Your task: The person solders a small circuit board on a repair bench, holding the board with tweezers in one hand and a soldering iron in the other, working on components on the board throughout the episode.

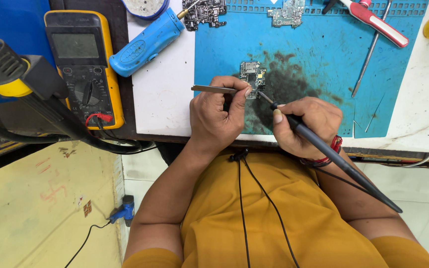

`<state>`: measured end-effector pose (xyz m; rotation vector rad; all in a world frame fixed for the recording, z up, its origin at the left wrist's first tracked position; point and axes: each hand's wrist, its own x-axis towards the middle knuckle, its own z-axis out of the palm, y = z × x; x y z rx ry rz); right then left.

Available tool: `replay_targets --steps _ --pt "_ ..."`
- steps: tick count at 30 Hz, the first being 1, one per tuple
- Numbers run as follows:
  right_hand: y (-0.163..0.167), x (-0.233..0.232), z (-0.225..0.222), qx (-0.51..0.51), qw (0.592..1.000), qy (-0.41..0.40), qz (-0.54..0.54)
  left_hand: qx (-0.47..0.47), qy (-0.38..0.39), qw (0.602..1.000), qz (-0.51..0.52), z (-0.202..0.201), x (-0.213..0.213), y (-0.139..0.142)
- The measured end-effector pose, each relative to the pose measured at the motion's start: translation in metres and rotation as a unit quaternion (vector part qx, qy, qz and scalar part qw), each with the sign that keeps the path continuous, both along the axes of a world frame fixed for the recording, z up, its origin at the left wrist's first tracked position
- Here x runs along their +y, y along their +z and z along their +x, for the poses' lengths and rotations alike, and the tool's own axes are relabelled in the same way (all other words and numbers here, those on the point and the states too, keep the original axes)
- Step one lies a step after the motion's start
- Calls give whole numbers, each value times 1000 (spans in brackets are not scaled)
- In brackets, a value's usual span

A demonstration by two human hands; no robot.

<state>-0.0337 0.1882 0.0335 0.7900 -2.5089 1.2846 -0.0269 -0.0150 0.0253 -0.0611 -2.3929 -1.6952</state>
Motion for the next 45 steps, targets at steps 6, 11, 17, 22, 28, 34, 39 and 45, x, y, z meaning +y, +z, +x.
replay_targets --steps 6,11,17,22,28,34,39,45 --pt "0 0 0 0 1000 -3 1 -6 1 1000 3 1 0 0" --pt "1 -1 -1 -1 1000 -1 3 2 0 1000 4 0 0 0" --pt "1 -1 0 -2 1000 -1 1 -4 0 1000 4 0 0 -1" --pt "1 -1 -1 -1 1000 2 -1 -5 2 1000 2 1 0 -1" --pt "1 0 0 -2 1000 0 1 0 2 1000 3 0 0 -1" --pt "1 0 1 -2 1000 -4 6 -7 3 1000 5 1 0 -1" --pt "-1 0 0 5 1000 0 -3 -2 2 1000 3 1 0 -1" --pt "0 -1 0 4 1000 4 -3 -7 3 1000 4 1 0 -1"
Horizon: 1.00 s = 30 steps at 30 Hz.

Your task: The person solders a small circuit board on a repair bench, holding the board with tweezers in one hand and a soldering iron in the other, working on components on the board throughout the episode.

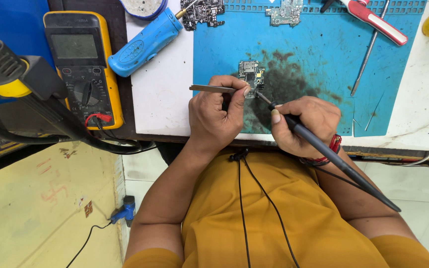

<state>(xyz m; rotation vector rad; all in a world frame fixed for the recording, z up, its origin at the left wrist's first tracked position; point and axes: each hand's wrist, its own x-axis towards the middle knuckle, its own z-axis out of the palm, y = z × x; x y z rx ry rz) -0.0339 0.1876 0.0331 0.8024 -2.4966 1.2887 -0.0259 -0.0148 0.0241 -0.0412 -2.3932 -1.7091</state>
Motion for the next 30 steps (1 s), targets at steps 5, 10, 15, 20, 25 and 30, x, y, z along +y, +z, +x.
replay_targets --steps 5,10,15,20,25,30 --pt "1 0 0 -1 1000 0 -2 10 -3 1000 -3 -1 0 -1" --pt "2 0 0 -4 1000 -2 1 6 -2 1000 -1 0 0 -1" --pt "0 0 1 0 1000 -2 0 2 -2 1000 3 0 0 -1" --pt "-1 1 0 0 1000 1 -3 6 -1 1000 -1 0 0 -1" --pt "-1 1 1 -4 1000 -3 -1 6 -1 1000 -2 0 0 -1" --pt "-1 1 1 -2 1000 -5 -3 4 0 1000 -1 0 0 0"
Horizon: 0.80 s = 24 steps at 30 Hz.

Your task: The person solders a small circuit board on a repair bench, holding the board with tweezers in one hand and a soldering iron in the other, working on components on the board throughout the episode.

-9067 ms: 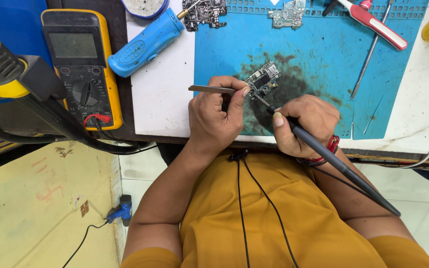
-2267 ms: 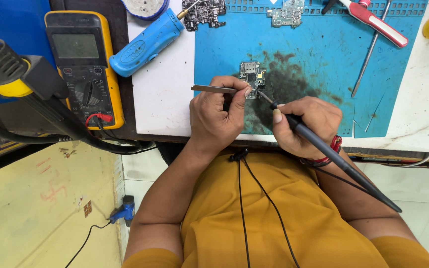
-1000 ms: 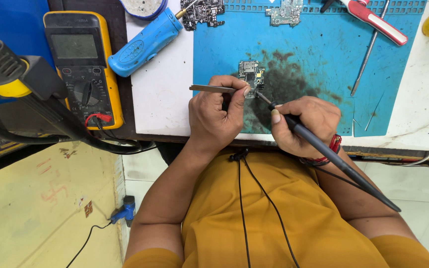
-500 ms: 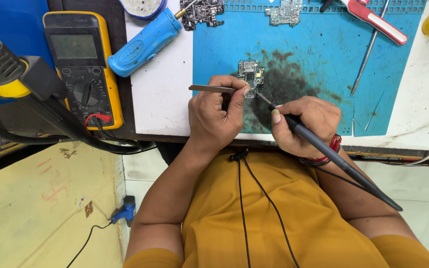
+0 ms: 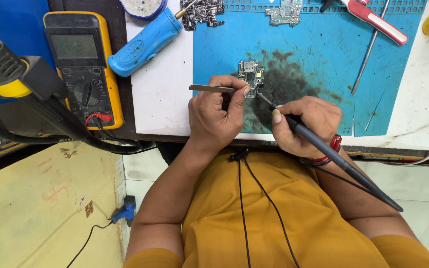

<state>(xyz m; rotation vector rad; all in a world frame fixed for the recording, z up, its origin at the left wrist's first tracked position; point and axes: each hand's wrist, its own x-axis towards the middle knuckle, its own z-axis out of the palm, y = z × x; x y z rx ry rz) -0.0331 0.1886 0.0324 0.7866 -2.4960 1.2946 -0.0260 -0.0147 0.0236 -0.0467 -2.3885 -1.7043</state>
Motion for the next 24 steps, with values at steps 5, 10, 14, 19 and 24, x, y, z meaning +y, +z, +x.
replay_targets --steps 5,10,14,19,24 --pt "0 -1 -1 9 1000 0 1 -3 -3 1000 0 0 0 0" --pt "-1 -1 -1 17 1000 1 4 2 -2 1000 -1 0 0 0" --pt "-1 -1 0 5 1000 -5 -1 5 -2 1000 1 0 0 0" --pt "0 0 0 4 1000 -7 -2 -2 -3 1000 0 -1 0 0" --pt "-1 0 0 6 1000 -8 -1 -2 -5 1000 -2 -1 0 0"
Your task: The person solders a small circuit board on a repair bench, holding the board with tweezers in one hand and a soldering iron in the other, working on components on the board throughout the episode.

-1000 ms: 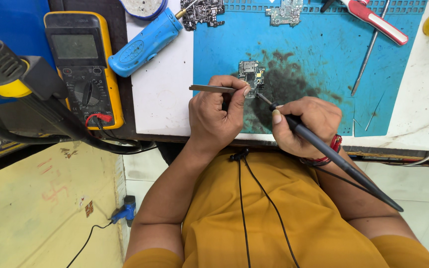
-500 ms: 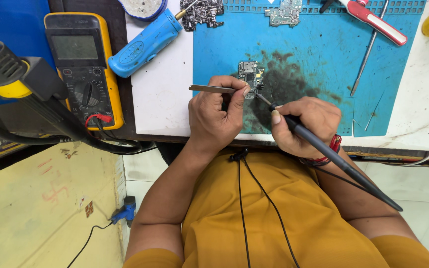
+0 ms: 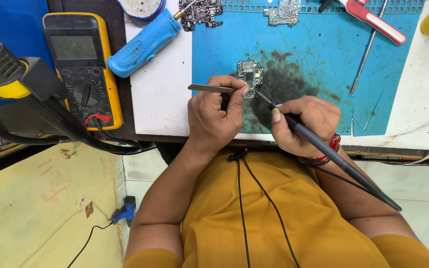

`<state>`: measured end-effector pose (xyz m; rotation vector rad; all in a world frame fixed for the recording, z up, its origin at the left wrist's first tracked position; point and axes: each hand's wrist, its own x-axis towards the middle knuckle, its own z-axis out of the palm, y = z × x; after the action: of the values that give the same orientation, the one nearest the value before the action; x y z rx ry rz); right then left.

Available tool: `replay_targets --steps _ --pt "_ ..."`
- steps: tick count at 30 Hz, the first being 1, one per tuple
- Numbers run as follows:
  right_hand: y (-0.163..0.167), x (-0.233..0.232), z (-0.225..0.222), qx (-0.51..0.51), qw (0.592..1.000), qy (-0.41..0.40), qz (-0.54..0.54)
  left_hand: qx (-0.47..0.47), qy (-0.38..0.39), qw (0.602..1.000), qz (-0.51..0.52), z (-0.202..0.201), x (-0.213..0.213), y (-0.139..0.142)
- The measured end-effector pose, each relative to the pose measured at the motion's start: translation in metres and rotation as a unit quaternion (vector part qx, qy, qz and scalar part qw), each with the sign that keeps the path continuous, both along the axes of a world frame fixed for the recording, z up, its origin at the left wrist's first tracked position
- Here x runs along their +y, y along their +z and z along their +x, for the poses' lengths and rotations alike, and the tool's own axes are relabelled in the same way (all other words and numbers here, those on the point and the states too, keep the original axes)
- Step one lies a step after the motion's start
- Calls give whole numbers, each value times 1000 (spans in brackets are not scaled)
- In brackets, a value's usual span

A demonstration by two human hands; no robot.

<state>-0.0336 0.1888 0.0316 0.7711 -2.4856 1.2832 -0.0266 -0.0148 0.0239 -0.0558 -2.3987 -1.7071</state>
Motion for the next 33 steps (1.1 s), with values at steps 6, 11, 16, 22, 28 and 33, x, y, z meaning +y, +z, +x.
replay_targets --steps 6,11,16,22,28,33 --pt "0 0 0 0 1000 0 1 3 1 1000 4 0 0 1" --pt "1 0 1 -5 1000 -5 0 3 1 1000 -2 0 0 1" --pt "0 0 1 -4 1000 -6 2 -5 0 1000 1 0 0 1" --pt "0 1 2 -5 1000 -6 6 1 1 1000 0 0 0 1" --pt "-1 0 1 -1 1000 -7 7 5 0 1000 -3 0 0 0" --pt "0 0 1 0 1000 -2 5 2 3 1000 -2 1 1 1"
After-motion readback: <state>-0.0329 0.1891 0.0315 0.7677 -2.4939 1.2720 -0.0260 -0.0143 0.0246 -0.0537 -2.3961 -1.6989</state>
